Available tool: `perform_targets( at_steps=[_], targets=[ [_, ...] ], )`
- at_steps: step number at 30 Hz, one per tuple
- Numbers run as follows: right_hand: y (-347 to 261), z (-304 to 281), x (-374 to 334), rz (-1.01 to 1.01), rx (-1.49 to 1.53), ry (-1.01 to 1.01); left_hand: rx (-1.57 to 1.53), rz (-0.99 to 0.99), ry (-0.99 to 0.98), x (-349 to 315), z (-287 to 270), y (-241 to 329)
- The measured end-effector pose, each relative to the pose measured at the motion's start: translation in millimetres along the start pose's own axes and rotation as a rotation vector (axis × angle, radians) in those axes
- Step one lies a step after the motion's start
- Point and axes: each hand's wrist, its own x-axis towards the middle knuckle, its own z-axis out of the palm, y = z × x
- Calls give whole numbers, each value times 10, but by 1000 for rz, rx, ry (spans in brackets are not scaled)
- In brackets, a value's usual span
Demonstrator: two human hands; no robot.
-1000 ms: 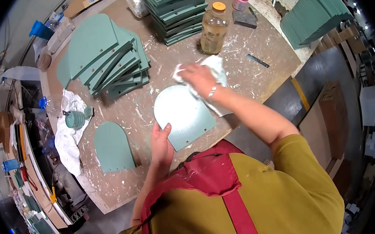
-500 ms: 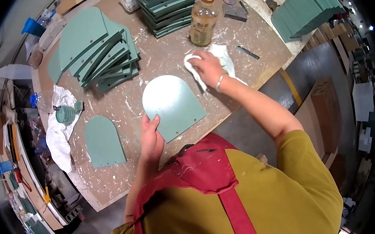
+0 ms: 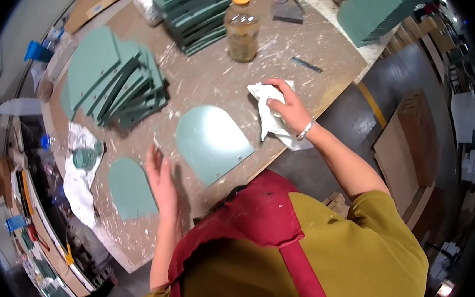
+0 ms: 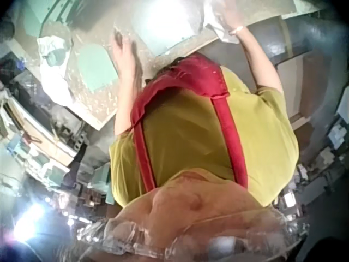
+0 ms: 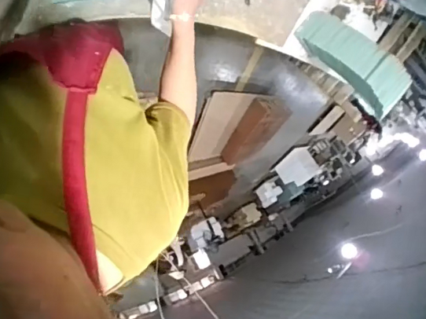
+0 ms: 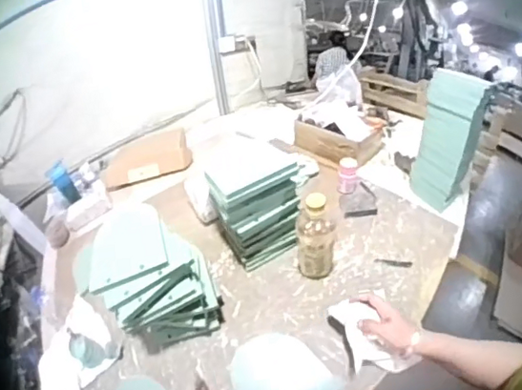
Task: The person cleans green curved components by wiping them with a white cloth, occasionally applying a liquid from a bottle to the cloth.
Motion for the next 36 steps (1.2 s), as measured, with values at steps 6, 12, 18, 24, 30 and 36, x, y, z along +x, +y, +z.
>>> perform_targets(
  at_steps=[6,12,18,24,30,36],
  targets=[
    [43,-243,49,188,1318,-121,127,191,-450,576,637,478],
    [-86,-540,-201,102,1601,-186,165,369,-483,1484,2044,190],
    [3,-819,-210,136,1254,28,60,506,-502,1590,2525,304],
    [-650,-989,-107,-79,1282,104,774,993,-625,889,2257,732],
    [-396,-443,-12,6,825,253,1234,1202,-641,582,1935,851],
    [-259,-458,-18,99,1094,-84,1529,1256,-499,621,1501,1081]
  ],
)
